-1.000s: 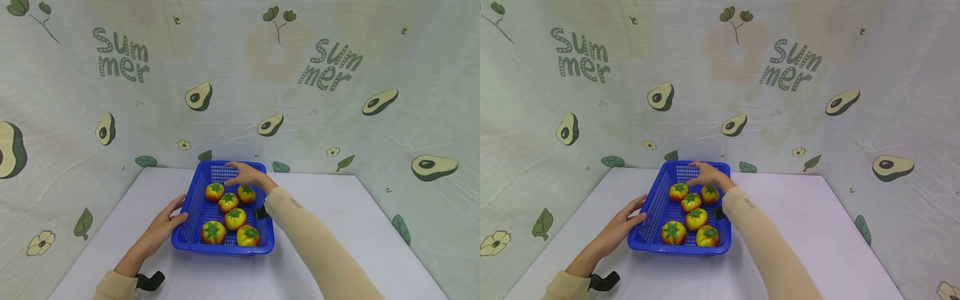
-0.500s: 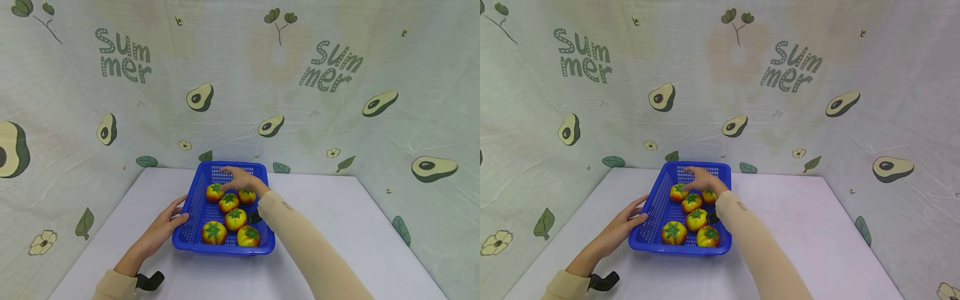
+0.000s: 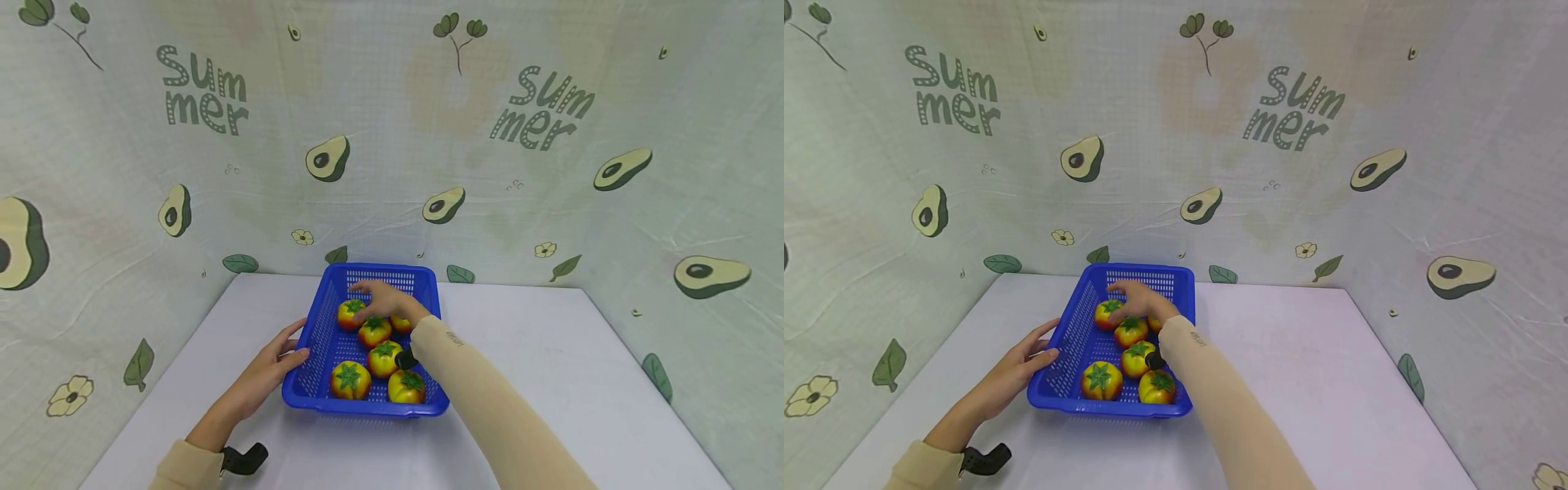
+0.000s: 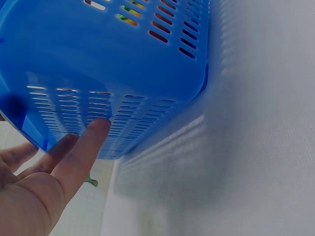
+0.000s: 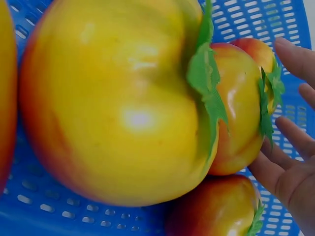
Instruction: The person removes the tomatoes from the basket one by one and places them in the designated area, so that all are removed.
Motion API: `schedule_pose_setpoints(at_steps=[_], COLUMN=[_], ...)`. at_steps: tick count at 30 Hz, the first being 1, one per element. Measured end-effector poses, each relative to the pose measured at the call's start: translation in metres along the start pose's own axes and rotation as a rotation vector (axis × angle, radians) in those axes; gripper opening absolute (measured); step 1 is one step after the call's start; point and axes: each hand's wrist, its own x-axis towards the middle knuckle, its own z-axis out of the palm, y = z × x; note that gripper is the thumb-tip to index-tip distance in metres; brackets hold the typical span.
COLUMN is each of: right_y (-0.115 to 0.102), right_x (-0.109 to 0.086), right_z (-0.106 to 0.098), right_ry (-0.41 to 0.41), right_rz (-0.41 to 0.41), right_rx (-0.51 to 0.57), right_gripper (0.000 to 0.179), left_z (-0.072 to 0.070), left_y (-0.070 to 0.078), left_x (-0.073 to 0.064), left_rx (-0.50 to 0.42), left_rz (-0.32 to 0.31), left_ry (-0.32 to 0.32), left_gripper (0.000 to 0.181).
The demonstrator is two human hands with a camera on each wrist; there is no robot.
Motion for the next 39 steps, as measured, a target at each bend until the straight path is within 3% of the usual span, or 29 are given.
schedule_pose_setpoints(at_steps=[11, 30, 39], right_y=[0.002, 0.011, 0.009], right_x=[0.011, 0.025, 0.026], right_z=[0.001, 0.013, 0.013], right_ry=[-0.047, -0.050, -0.052], right_rz=[-0.026, -0.008, -0.040], right_rx=[-0.155, -0.078, -0.131], right_gripper=[0.061, 0.053, 0.050], left_z=[-0.001, -0.003, -0.004], left_y=[-0.001, 0.000, 0.000], left_x=[0.001, 0.003, 0.004], left_rx=[-0.016, -0.018, -0.008], left_rz=[0.008, 0.002, 0.000], left_ry=[-0.017, -0.029, -0.028], left_gripper=[0.066, 0.066, 0.068])
